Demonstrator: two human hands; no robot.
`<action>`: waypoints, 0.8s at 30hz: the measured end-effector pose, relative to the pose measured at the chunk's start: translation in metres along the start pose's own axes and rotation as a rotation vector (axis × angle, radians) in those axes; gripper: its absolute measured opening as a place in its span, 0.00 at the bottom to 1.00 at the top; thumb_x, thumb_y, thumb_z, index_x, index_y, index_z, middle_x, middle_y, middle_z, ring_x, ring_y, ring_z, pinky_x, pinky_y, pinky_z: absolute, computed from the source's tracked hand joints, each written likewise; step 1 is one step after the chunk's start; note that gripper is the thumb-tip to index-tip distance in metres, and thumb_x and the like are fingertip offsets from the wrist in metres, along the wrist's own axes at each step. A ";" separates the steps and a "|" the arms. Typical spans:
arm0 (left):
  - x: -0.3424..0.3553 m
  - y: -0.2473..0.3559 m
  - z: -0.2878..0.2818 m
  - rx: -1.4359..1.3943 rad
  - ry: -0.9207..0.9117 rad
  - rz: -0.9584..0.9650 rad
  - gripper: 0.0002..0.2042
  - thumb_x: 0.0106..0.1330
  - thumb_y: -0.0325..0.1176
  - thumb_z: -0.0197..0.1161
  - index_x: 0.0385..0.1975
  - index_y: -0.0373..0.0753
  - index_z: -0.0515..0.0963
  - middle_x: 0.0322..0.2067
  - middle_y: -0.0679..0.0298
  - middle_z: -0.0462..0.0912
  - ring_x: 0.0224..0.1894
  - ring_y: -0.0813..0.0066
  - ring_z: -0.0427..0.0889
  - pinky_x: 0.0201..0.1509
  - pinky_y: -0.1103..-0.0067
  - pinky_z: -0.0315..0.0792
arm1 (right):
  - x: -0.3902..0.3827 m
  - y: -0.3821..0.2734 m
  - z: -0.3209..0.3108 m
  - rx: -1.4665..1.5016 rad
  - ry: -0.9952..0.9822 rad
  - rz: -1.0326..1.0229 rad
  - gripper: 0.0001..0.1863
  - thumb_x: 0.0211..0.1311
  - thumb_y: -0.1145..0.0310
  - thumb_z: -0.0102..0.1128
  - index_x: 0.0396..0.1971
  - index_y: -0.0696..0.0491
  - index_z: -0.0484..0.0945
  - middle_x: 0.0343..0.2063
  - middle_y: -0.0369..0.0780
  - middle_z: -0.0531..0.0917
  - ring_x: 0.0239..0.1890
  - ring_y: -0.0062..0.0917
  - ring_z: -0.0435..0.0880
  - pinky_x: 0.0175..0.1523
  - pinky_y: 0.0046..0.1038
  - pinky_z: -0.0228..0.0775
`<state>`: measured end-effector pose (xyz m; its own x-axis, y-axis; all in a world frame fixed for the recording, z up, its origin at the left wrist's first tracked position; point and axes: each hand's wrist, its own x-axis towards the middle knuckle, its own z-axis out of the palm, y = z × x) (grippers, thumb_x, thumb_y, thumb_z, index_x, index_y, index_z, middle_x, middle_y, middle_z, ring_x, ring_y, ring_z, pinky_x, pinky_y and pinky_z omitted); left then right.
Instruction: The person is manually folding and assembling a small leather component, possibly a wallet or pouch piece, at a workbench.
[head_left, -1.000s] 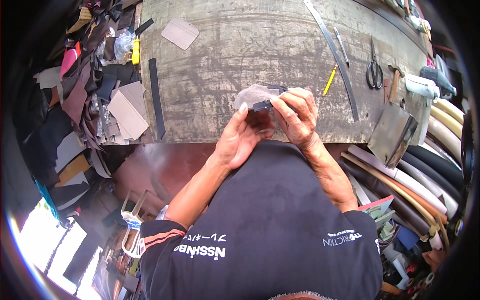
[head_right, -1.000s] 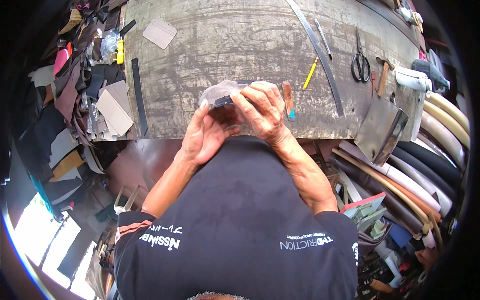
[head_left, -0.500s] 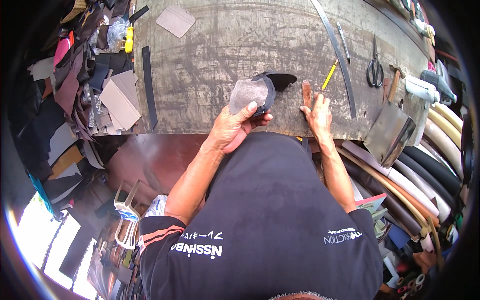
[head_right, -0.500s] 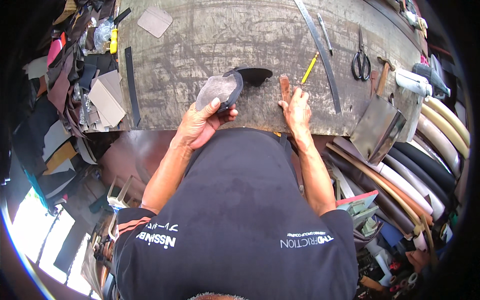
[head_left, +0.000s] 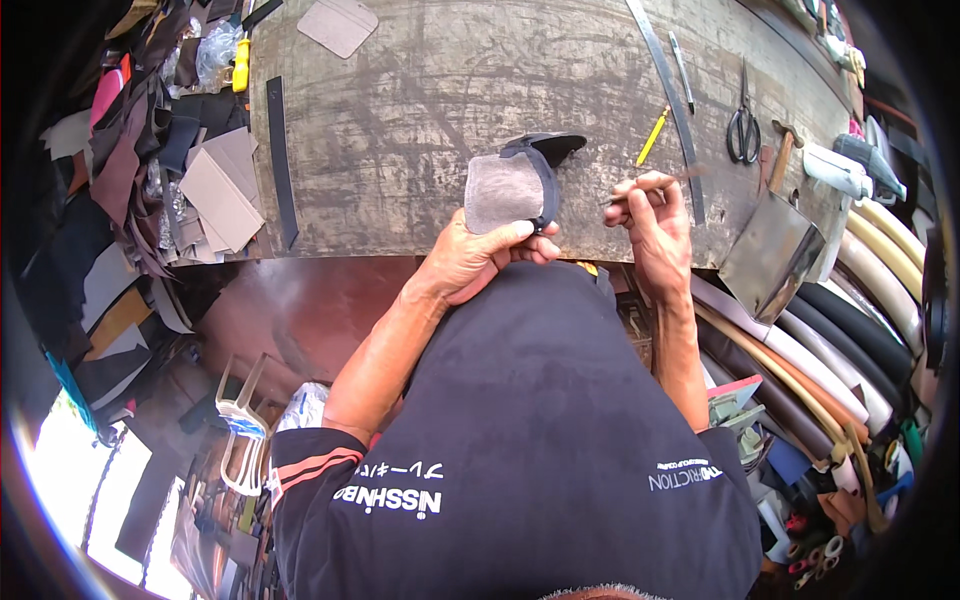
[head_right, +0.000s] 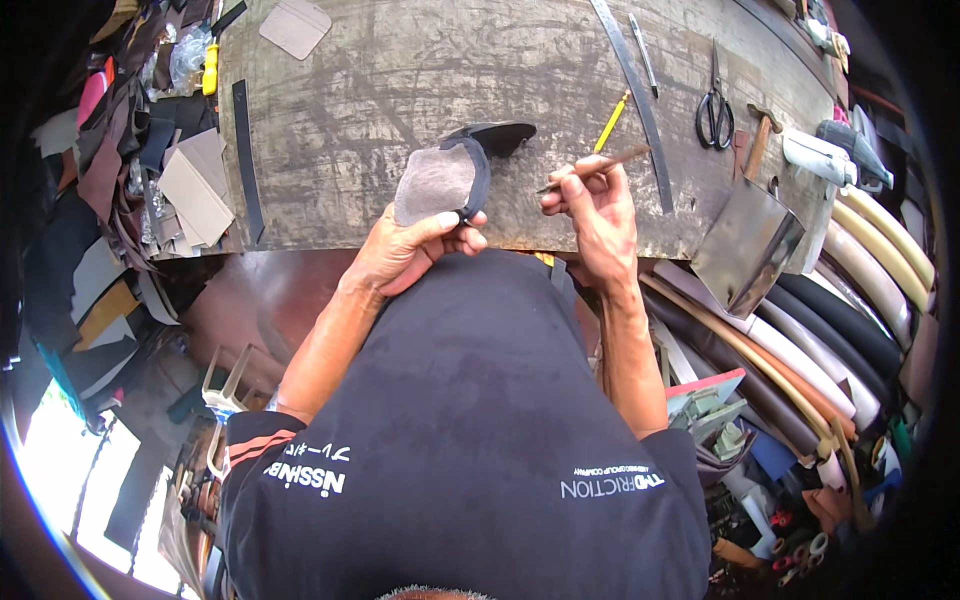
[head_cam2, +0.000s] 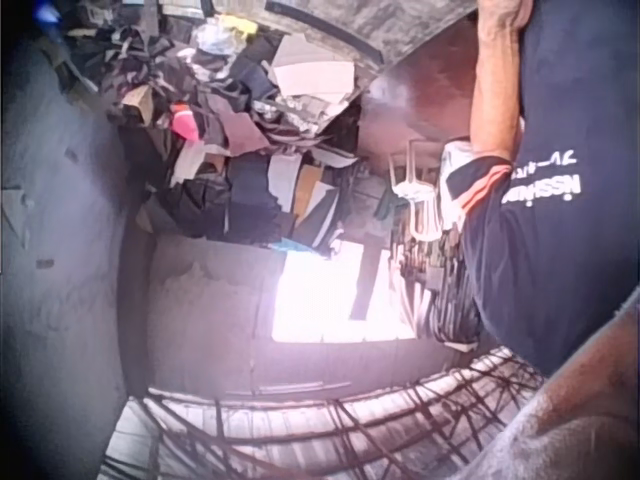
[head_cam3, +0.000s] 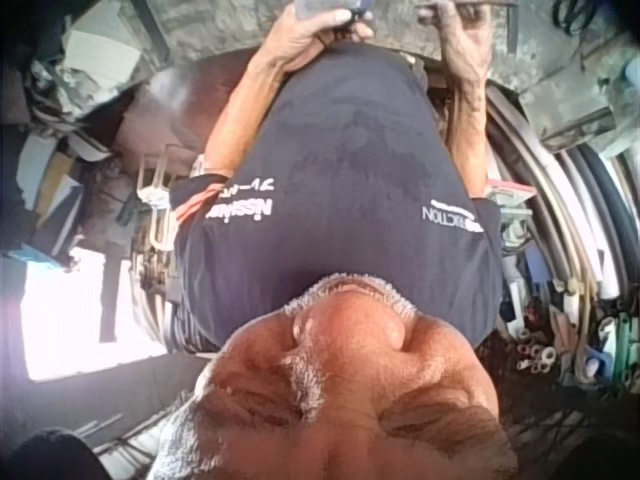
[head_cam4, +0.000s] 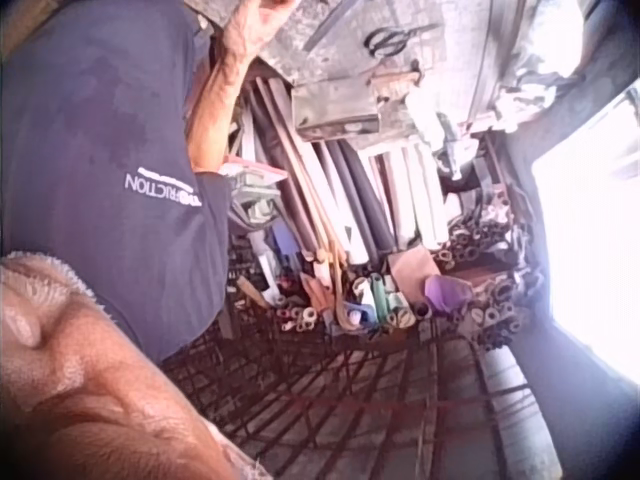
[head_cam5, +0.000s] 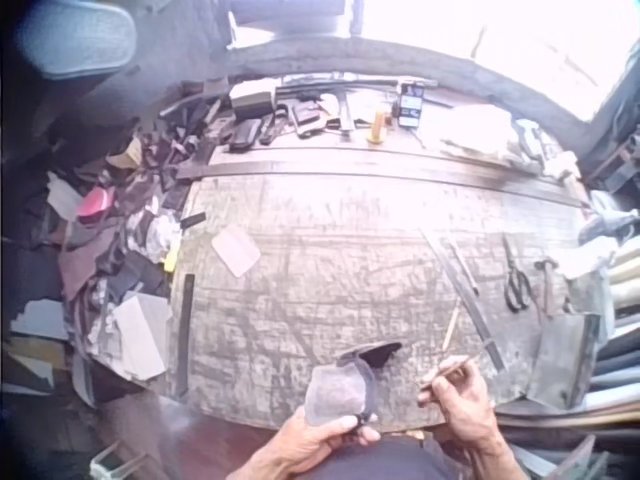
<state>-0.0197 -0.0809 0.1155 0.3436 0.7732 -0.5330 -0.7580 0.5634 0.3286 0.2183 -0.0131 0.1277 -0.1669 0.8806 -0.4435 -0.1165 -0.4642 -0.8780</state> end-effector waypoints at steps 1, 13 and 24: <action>0.000 -0.002 0.000 -0.015 0.001 -0.003 0.12 0.69 0.26 0.61 0.48 0.27 0.76 0.42 0.49 0.84 0.41 0.63 0.86 0.46 0.70 0.82 | -0.007 -0.011 0.007 -0.005 -0.017 -0.038 0.11 0.70 0.71 0.58 0.48 0.57 0.71 0.41 0.40 0.78 0.36 0.23 0.83 0.43 0.26 0.77; -0.002 -0.017 -0.004 -0.033 0.085 -0.012 0.09 0.67 0.25 0.63 0.44 0.28 0.79 0.36 0.55 0.85 0.36 0.67 0.86 0.42 0.72 0.82 | -0.038 -0.026 0.051 -0.685 -0.211 -0.459 0.11 0.67 0.79 0.57 0.48 0.63 0.78 0.46 0.47 0.82 0.45 0.34 0.85 0.49 0.30 0.78; -0.004 -0.017 0.006 0.034 0.118 0.050 0.10 0.65 0.24 0.66 0.43 0.28 0.80 0.35 0.56 0.86 0.35 0.69 0.86 0.42 0.74 0.82 | -0.037 -0.007 0.048 -0.650 -0.303 -0.641 0.14 0.63 0.84 0.58 0.49 0.62 0.74 0.49 0.52 0.82 0.50 0.41 0.84 0.52 0.33 0.78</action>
<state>-0.0042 -0.0918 0.1168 0.2364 0.7620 -0.6029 -0.7526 0.5361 0.3824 0.1784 -0.0474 0.1591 -0.5168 0.8445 0.1405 0.2767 0.3201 -0.9061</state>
